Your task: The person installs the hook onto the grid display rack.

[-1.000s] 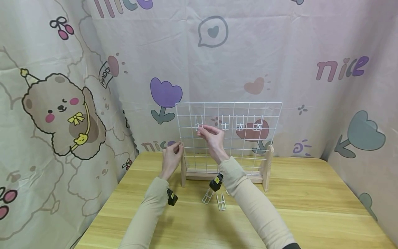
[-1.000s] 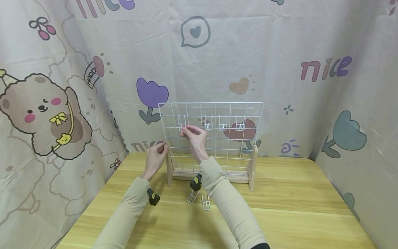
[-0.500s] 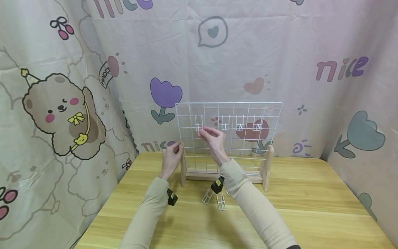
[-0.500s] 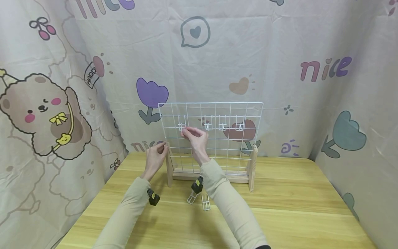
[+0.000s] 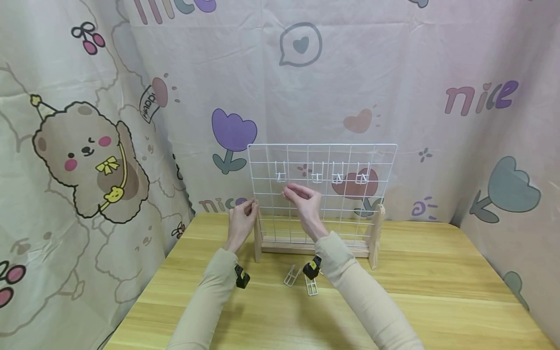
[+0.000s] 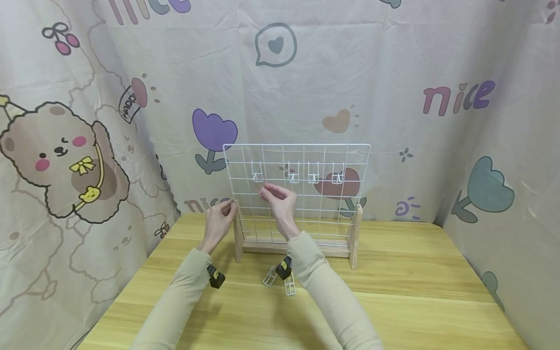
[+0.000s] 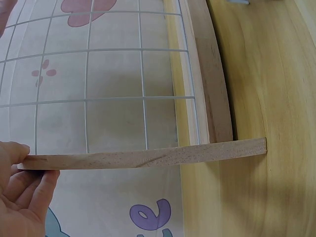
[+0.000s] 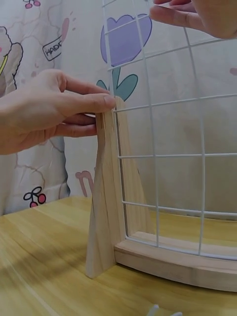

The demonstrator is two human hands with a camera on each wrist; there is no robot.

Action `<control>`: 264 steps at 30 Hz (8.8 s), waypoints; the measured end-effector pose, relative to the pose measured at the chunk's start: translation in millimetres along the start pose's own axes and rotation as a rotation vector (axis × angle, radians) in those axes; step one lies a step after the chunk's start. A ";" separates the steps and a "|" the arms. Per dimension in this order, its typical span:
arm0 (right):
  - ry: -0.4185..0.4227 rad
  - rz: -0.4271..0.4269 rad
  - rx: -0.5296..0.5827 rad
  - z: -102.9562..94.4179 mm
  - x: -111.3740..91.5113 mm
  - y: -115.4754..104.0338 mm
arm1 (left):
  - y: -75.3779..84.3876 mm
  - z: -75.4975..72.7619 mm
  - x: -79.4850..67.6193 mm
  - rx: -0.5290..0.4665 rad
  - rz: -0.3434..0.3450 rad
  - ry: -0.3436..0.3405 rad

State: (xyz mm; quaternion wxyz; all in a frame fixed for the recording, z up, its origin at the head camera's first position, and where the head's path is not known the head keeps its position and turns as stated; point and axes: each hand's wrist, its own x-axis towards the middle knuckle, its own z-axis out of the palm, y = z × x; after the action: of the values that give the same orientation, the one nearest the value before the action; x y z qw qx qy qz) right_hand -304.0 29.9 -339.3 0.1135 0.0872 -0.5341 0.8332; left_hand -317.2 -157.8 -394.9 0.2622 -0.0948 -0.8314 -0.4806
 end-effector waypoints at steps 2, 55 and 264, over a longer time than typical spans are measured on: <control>-0.005 -0.006 -0.021 -2.9 -3.5 0.5 | -0.2 0.0 -0.3 0.000 0.003 -0.004; 0.000 0.249 -0.536 -163.6 -75.2 65.0 | -1.2 -0.8 -0.4 0.007 -0.019 -0.001; -0.496 0.386 -0.549 -232.7 -89.1 53.7 | -0.2 -0.6 -1.4 0.012 0.021 0.023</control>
State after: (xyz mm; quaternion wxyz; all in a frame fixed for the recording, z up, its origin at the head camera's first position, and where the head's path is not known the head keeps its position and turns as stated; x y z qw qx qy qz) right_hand -239.3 211.4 -506.2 -0.1579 0.1503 -0.7540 0.6196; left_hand -315.8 -158.3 -395.5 0.2773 -0.0962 -0.8303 -0.4738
